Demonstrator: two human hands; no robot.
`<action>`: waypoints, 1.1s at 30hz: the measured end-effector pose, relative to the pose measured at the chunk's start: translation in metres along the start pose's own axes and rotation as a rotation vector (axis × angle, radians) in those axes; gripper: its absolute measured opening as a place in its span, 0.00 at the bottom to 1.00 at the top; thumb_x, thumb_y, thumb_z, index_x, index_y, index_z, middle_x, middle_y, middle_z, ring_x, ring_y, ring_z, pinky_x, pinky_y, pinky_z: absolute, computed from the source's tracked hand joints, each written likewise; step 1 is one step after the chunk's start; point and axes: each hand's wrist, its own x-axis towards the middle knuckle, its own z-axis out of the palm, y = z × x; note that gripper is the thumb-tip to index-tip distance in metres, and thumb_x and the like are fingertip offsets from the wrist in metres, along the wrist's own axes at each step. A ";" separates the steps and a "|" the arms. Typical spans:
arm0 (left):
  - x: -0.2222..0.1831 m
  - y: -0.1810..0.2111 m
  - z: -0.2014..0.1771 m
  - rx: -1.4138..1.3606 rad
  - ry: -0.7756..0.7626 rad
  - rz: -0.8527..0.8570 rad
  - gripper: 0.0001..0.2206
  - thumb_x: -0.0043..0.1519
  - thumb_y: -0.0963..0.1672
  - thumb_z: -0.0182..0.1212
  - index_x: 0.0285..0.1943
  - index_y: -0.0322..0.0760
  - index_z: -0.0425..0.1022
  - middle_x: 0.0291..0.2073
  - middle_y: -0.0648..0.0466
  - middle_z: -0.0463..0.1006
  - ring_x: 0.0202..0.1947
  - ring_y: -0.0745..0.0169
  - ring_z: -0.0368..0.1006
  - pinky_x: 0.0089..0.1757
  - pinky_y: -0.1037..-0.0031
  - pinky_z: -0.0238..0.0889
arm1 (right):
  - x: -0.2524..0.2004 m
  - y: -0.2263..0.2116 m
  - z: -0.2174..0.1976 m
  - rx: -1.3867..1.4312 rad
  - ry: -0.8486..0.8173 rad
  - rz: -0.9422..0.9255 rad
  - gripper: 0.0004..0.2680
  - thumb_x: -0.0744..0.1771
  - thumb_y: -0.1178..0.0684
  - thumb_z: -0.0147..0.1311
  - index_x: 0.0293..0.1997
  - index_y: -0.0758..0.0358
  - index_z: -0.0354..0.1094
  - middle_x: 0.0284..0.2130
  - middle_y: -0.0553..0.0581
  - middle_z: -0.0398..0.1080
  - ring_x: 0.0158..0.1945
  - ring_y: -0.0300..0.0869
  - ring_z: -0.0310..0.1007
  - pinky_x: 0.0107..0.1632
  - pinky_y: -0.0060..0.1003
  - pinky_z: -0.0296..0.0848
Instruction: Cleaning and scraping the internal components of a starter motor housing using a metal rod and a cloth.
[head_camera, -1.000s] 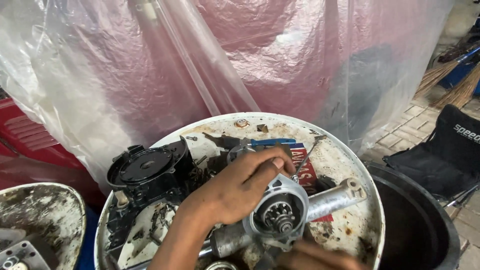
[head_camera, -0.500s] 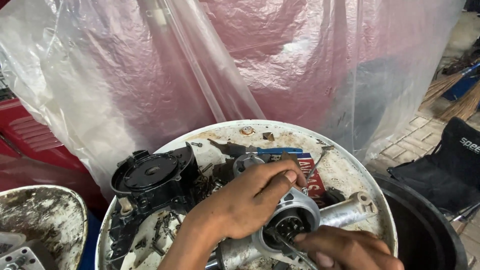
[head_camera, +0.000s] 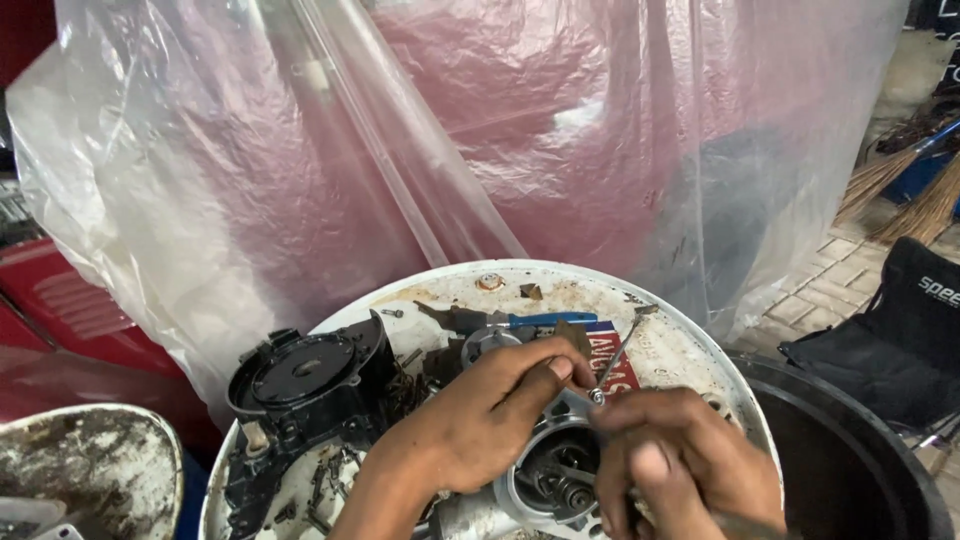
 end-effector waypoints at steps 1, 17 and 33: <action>0.000 -0.001 0.000 0.004 0.010 0.002 0.18 0.70 0.51 0.37 0.47 0.41 0.73 0.42 0.56 0.76 0.47 0.63 0.72 0.51 0.71 0.62 | -0.002 0.001 0.002 -0.080 0.033 -0.081 0.14 0.68 0.44 0.46 0.41 0.66 0.72 0.07 0.49 0.68 0.08 0.30 0.65 0.16 0.21 0.66; 0.001 -0.006 0.003 -0.061 0.042 0.045 0.19 0.70 0.52 0.37 0.46 0.41 0.74 0.42 0.55 0.76 0.48 0.63 0.72 0.51 0.70 0.63 | -0.006 -0.006 0.004 0.066 0.061 0.090 0.14 0.68 0.50 0.49 0.56 0.67 0.60 0.13 0.54 0.72 0.14 0.36 0.69 0.23 0.28 0.69; 0.001 0.002 0.002 0.037 0.072 0.008 0.21 0.66 0.53 0.37 0.46 0.42 0.77 0.46 0.56 0.80 0.51 0.65 0.75 0.52 0.73 0.61 | 0.007 -0.028 -0.012 0.413 -0.420 0.100 0.23 0.71 0.36 0.51 0.55 0.76 0.66 0.25 0.63 0.74 0.29 0.47 0.81 0.31 0.39 0.85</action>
